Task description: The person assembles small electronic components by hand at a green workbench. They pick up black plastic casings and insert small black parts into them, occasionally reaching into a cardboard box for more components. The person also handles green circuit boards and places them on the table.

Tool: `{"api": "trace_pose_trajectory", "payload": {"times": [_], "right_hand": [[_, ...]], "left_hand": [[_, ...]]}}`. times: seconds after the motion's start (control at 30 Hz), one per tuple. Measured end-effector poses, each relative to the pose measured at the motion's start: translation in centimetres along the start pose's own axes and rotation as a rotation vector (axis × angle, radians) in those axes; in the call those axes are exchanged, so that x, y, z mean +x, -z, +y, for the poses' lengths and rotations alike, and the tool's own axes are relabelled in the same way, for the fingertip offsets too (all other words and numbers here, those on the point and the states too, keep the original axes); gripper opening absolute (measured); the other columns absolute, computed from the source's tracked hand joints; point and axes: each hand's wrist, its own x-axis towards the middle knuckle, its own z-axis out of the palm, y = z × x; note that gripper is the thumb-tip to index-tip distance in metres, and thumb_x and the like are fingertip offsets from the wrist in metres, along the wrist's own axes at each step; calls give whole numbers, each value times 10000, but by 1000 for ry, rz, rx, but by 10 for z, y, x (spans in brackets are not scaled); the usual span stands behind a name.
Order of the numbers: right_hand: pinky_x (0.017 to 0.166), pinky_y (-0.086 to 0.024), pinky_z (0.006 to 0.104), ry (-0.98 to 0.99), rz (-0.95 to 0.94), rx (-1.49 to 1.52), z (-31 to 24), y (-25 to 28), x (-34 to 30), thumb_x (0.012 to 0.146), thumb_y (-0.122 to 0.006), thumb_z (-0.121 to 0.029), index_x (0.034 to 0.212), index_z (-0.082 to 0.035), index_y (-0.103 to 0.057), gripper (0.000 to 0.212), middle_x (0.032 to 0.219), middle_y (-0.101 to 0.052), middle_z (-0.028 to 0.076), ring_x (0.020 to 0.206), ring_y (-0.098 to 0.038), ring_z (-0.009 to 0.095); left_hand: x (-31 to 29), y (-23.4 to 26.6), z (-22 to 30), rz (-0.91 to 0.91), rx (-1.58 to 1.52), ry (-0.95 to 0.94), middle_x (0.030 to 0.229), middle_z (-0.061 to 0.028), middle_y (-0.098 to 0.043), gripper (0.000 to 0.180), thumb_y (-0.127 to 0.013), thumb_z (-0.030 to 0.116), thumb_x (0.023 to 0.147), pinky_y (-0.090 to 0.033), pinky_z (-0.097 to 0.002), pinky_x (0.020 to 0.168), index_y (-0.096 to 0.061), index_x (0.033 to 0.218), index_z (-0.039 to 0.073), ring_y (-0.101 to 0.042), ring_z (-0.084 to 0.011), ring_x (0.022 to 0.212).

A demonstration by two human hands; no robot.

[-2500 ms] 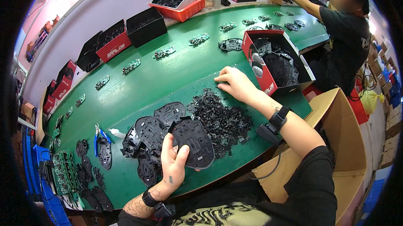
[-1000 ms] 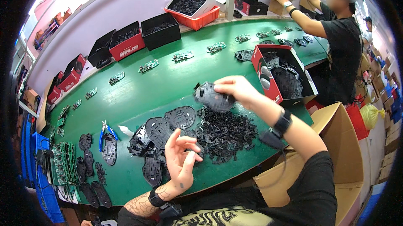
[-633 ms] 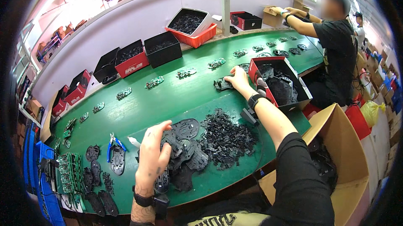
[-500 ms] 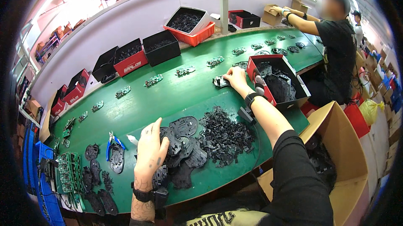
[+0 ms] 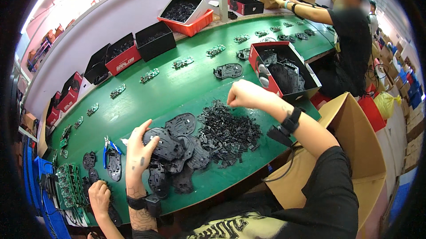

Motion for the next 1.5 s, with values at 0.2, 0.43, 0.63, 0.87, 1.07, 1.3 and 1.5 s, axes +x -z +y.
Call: {"api": "trace_pose_trajectory", "payload": {"times": [0.2, 0.43, 0.63, 0.87, 1.07, 1.3, 1.5], "right_hand": [[735, -518, 367, 54, 156, -4, 6, -27, -22, 718, -718, -118, 845, -23, -728, 158, 806, -680, 130, 784, -664, 290], [736, -519, 386, -12, 106, -9, -2, -27, -19, 699, -701, -89, 785, -27, -713, 107, 786, -676, 140, 788, -657, 317], [710, -524, 357, 15, 82, -249, 2, -24, -26, 761, -691, -78, 869, -9, -683, 128, 828, -676, 123, 778, -668, 255], [690, -554, 266, -62, 55, 1099, -88, 3, -39, 860, -671, -33, 951, 38, -674, 116, 857, -699, 107, 796, -685, 152], [707, -551, 262, 56, 40, 841, -104, -12, -46, 830, -686, -19, 964, 10, -701, 138, 860, -710, 98, 786, -686, 154], [682, -524, 293, 318, 195, 449, -103, -17, -40, 778, -711, -23, 897, -35, -687, 122, 887, -626, 71, 800, -635, 197], [686, -529, 309, 337, 222, 408, -102, -20, -40, 777, -709, -16, 893, -28, -663, 125, 894, -598, 73, 801, -628, 206]], "left_hand": [[4, -3, 20, 266, -572, 20, 1134, -69, -610, 367, -597, 81, 915, -511, -278, 836, -540, 1268, -1, -624, -144, 974], [-19, -45, 26, -123, -1718, 634, 1047, -21, -618, 212, -554, 217, 966, -571, -296, 736, -572, 1128, 81, -613, -142, 947], [-23, -58, 51, -328, -1542, 531, 939, -45, -613, 293, -554, 240, 954, -501, -228, 533, -515, 1171, 47, -600, -123, 775], [-32, -64, 63, -345, -1192, 321, 1160, -207, -593, 573, -501, 60, 962, -585, -290, 580, -126, 1394, 27, -701, -280, 807], [-40, -73, 64, -289, -1043, 186, 1176, -232, -585, 619, -491, 41, 959, -606, -317, 648, -68, 1411, 48, -692, -318, 872], [-41, -76, 64, -236, -1061, 190, 1183, -211, -581, 596, -481, 41, 968, -607, -313, 684, -80, 1408, 55, -686, -302, 906], [-42, -77, 65, -232, -1051, 189, 1185, -210, -580, 593, -485, 40, 966, -607, -312, 696, -86, 1405, 50, -685, -300, 911]]}}
